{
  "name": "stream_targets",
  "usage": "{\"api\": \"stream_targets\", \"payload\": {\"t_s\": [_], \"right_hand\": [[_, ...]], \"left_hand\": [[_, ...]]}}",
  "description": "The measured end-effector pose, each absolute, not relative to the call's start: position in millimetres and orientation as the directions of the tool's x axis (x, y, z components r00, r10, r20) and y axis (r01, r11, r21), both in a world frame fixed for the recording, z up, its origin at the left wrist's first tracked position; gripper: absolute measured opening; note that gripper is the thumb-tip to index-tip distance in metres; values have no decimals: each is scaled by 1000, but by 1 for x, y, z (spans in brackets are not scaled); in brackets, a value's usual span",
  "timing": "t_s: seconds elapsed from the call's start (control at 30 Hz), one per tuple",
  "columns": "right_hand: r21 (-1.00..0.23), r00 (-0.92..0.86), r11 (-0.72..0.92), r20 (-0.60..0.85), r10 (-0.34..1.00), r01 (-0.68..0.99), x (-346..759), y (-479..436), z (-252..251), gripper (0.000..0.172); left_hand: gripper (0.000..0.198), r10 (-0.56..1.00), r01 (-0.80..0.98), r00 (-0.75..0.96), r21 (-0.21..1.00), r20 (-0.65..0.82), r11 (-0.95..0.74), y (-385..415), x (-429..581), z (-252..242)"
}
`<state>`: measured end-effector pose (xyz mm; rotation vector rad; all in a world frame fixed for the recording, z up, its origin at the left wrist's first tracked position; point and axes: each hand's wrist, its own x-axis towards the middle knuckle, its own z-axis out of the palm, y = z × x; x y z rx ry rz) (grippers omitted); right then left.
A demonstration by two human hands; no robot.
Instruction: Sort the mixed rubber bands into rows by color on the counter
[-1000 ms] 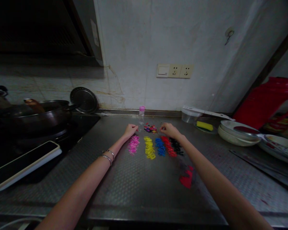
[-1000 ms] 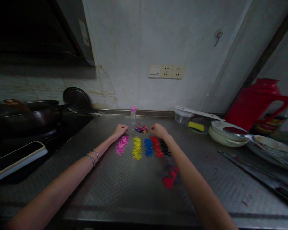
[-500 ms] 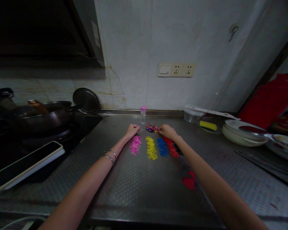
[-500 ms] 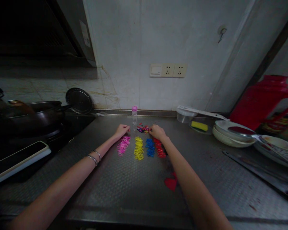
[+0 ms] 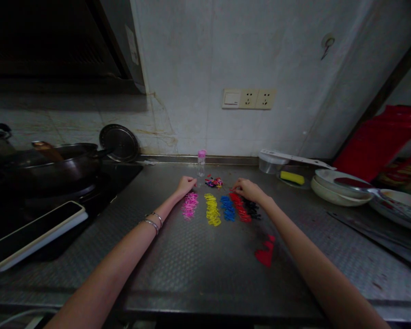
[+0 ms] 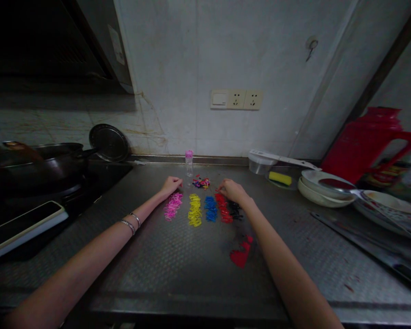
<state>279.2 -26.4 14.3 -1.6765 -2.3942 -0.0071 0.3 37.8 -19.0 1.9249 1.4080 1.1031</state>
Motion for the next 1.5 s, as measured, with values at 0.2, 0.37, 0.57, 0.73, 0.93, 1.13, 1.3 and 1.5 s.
{"api": "stream_targets", "payload": {"t_s": [0.2,0.37,0.57,0.73,0.93,1.13,1.3,1.5], "right_hand": [[-168,-323,353,185,928,920,284,-30,8,22],[-177,-311,351,220,925,919,287,-32,7,22],[-161,-322,364,238,916,917,287,-35,5,22],[-169,-330,374,240,913,912,286,-36,4,22],[-169,-317,357,223,922,919,283,-37,5,23],[-164,-326,370,245,913,914,284,-38,5,22],[-155,-326,372,258,910,915,287,-37,4,22],[-143,-320,360,244,916,922,289,-38,6,21]], "left_hand": [[30,953,525,118,797,278,-298,37,2,-16],[25,941,576,197,744,277,-339,47,10,-11],[30,834,640,434,536,340,-551,52,34,-7],[29,824,651,495,511,275,-561,48,50,-5],[26,851,727,459,443,255,-525,43,57,-1],[21,870,742,420,454,258,-493,49,59,-3],[20,861,705,408,494,304,-509,53,56,-1],[21,882,639,331,608,336,-471,46,35,8]]}}
